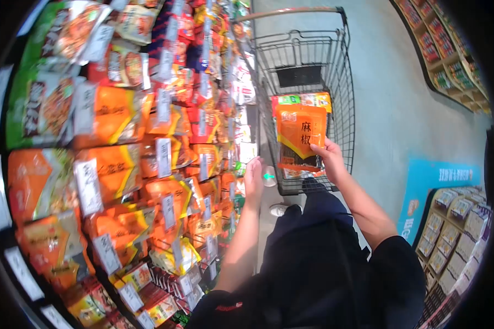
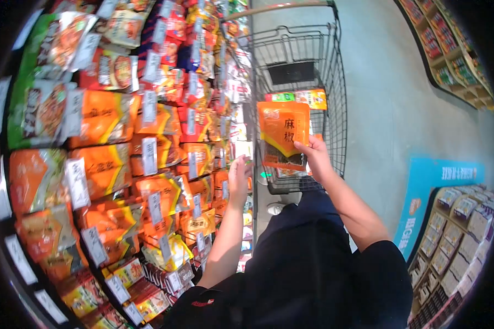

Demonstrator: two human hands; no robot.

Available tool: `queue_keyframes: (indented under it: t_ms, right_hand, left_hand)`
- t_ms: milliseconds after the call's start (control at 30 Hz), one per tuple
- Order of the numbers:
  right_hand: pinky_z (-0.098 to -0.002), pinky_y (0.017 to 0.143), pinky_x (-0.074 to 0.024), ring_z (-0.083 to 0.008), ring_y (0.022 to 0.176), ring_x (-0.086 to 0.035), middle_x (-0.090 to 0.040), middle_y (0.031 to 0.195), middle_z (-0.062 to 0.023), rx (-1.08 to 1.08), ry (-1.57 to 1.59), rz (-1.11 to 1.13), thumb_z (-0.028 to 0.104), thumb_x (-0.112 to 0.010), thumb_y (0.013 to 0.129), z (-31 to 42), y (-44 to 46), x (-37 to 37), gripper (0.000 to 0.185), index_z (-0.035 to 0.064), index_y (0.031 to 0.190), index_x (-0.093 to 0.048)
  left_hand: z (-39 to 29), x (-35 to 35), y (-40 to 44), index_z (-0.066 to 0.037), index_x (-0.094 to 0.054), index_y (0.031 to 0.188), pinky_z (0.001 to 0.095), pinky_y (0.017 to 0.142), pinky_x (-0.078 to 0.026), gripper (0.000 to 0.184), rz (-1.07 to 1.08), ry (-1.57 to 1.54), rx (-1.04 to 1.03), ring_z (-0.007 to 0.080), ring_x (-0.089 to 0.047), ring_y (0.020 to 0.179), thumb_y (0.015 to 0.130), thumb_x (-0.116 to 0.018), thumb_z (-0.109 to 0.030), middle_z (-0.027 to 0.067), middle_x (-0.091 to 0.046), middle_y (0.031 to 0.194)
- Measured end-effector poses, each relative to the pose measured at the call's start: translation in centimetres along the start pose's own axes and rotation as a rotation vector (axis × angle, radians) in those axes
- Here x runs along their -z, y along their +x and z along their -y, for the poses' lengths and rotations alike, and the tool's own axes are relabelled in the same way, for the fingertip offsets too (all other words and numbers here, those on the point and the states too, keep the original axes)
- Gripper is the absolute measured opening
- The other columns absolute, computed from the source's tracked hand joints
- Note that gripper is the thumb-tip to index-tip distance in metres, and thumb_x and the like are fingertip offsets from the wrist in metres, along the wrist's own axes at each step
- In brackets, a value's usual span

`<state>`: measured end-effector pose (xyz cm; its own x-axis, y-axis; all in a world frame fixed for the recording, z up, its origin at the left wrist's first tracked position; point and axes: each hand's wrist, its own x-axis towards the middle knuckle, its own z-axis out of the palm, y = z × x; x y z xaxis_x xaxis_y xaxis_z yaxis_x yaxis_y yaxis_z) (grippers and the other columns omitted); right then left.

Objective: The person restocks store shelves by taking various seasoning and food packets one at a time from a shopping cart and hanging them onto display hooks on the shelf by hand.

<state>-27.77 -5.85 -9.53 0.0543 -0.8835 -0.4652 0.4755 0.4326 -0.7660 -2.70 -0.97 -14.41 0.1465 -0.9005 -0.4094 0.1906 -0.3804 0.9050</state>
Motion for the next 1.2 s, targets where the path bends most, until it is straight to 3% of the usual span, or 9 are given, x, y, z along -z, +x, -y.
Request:
queue_keyframes:
  t_ms: [167,267,600,667,833,867,967,1033,1200]
  right_hand:
    - [-0.026,0.086,-0.0472,-0.0108,0.092,-0.063,-0.069,0.103,-0.0044,0.034,-0.016,0.317,0.005,-0.062,0.089,5.9,-4.9,-8.5,0.022,-0.0014,0.11,-0.064]
    - [-0.0256,0.087,-0.0459,-0.0104,0.094,-0.061,-0.068,0.102,-0.0051,0.04,-0.022,0.433,0.006,-0.061,0.09,5.8,-6.5,-12.4,0.024,-0.0008,0.112,-0.063]
    - [-0.0248,0.084,-0.0479,-0.0112,0.095,-0.062,-0.067,0.107,-0.0069,-0.08,-0.237,0.498,0.024,-0.047,0.098,5.6,-10.9,-18.2,0.036,-0.0033,0.119,-0.058]
    - [-0.0259,0.085,-0.0488,-0.0124,0.097,-0.063,-0.067,0.106,-0.0082,-0.026,-0.002,0.569,0.027,-0.042,0.101,5.9,-12.3,-19.7,0.04,-0.0038,0.121,-0.057]
    - [-0.0292,0.08,-0.0489,-0.0172,0.086,-0.063,-0.067,0.096,-0.0113,0.096,0.055,0.699,0.042,-0.026,0.104,5.5,-11.5,-19.8,0.058,-0.0049,0.119,-0.056]
    - [-0.0291,0.079,-0.0489,-0.0174,0.084,-0.063,-0.067,0.094,-0.0115,0.107,0.033,0.681,0.042,-0.025,0.105,5.4,-11.4,-19.8,0.058,-0.005,0.119,-0.057]
    - [-0.0307,0.078,-0.0489,-0.0182,0.083,-0.063,-0.066,0.094,-0.0127,0.104,-0.018,0.666,0.042,-0.025,0.104,4.8,-11.7,-19.6,0.058,-0.0049,0.116,-0.057]
    - [-0.0298,0.077,-0.0491,-0.0174,0.083,-0.064,-0.067,0.093,-0.0127,0.097,-0.05,0.635,0.04,-0.025,0.105,4.4,-12.3,-19.4,0.056,-0.0049,0.113,-0.058]
    - [-0.0301,0.078,-0.0488,-0.0179,0.084,-0.063,-0.066,0.093,-0.0125,0.028,-0.059,0.614,0.042,-0.027,0.104,3.4,-12.7,-18.8,0.056,-0.0047,0.113,-0.057]
  left_hand:
    - [-11.8,0.8,-5.7,0.003,-0.052,0.126,0.0258,0.091,-0.042,0.038,0.233,-0.215,-0.229,0.0115,-0.057,0.097,0.103,-0.045,-0.027,0.0063,-0.061,0.115]
    - [-16.5,0.9,-8.9,0.004,-0.054,0.122,0.0255,0.091,-0.042,0.03,0.087,-0.096,-0.37,0.0101,-0.057,0.1,0.101,-0.048,-0.018,0.0056,-0.062,0.113]
    - [-18.1,6.4,-14.4,0.0,-0.059,0.108,0.0224,0.082,-0.045,0.017,-0.092,-0.267,-0.399,0.0072,-0.059,0.091,0.099,-0.051,-0.013,0.0039,-0.064,0.102]
    - [-18.4,7.3,-15.2,-0.001,-0.059,0.106,0.0223,0.083,-0.045,0.016,-0.179,-0.247,-0.277,0.0076,-0.059,0.092,0.099,-0.051,-0.012,0.0042,-0.064,0.102]
    - [-22.1,4.8,-17.5,-0.001,-0.052,0.113,0.0302,0.056,-0.047,0.022,-0.278,-0.792,-0.278,0.0166,-0.06,0.065,0.1,-0.046,-0.017,0.0083,-0.063,0.095]
    - [-18.9,7.9,-16.8,-0.001,-0.051,0.109,0.0305,0.051,-0.044,0.027,0.331,-0.937,-0.337,0.0167,-0.056,0.06,0.099,-0.048,-0.026,0.0077,-0.056,0.082]
    - [-20.1,6.8,-17.7,-0.004,-0.049,0.099,0.0234,0.04,-0.039,0.028,0.64,-1.033,-0.314,0.0126,-0.056,0.055,0.099,-0.044,-0.031,0.0026,-0.044,0.065]
    - [-19.9,6.4,-17.8,-0.003,-0.046,0.095,0.025,0.041,-0.035,0.035,1.044,-1.238,-0.051,0.0121,-0.044,0.043,0.097,-0.048,-0.038,0.0043,-0.044,0.065]
    - [-19.9,5.9,-17.6,-0.004,-0.045,0.092,0.0242,0.04,-0.034,0.036,1.164,-1.274,0.057,0.0118,-0.043,0.041,0.096,-0.049,-0.039,0.0045,-0.044,0.063]
